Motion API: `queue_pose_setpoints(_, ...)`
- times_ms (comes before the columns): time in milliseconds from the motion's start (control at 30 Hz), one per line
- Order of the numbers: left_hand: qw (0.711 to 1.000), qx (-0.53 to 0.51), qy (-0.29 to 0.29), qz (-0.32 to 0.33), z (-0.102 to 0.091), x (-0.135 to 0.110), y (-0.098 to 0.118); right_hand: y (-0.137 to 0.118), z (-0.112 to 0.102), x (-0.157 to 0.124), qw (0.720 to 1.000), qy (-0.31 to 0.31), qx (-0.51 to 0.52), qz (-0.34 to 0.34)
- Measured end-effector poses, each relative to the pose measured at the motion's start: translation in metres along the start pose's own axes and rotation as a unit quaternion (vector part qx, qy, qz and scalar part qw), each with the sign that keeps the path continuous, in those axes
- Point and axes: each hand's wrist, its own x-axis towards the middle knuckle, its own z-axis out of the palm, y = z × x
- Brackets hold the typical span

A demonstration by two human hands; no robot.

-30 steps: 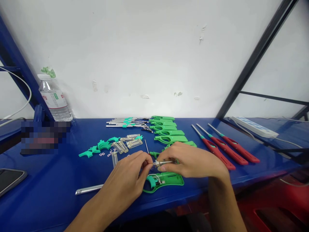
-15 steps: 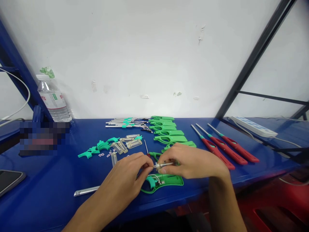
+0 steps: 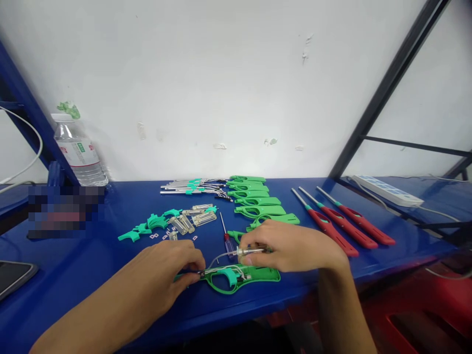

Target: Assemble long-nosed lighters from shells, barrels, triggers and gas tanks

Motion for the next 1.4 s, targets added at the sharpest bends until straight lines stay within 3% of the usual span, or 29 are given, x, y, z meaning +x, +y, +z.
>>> queue_pose_setpoints(433,1.0,0.014,0.006,0.014,0.009,0.003,0.001,0.008,0.006,0.004,0.998,-0.016,0.021,0.052)
queue_pose_setpoints(833,0.999,0.025,0.025,0.036,0.016,0.005,0.008,0.008,0.006,0.003,0.998,-0.013,0.029,0.047)
queue_pose_setpoints(1100,0.997,0.044,-0.054,-0.03,0.009,0.002,0.035,0.01,0.007,0.004,0.999,-0.011,0.011,0.05)
queue_pose_setpoints(1400,0.996,0.04,-0.041,-0.064,0.018,0.004,0.036,0.005,-0.003,-0.003,1.0,0.005,0.017,0.008)
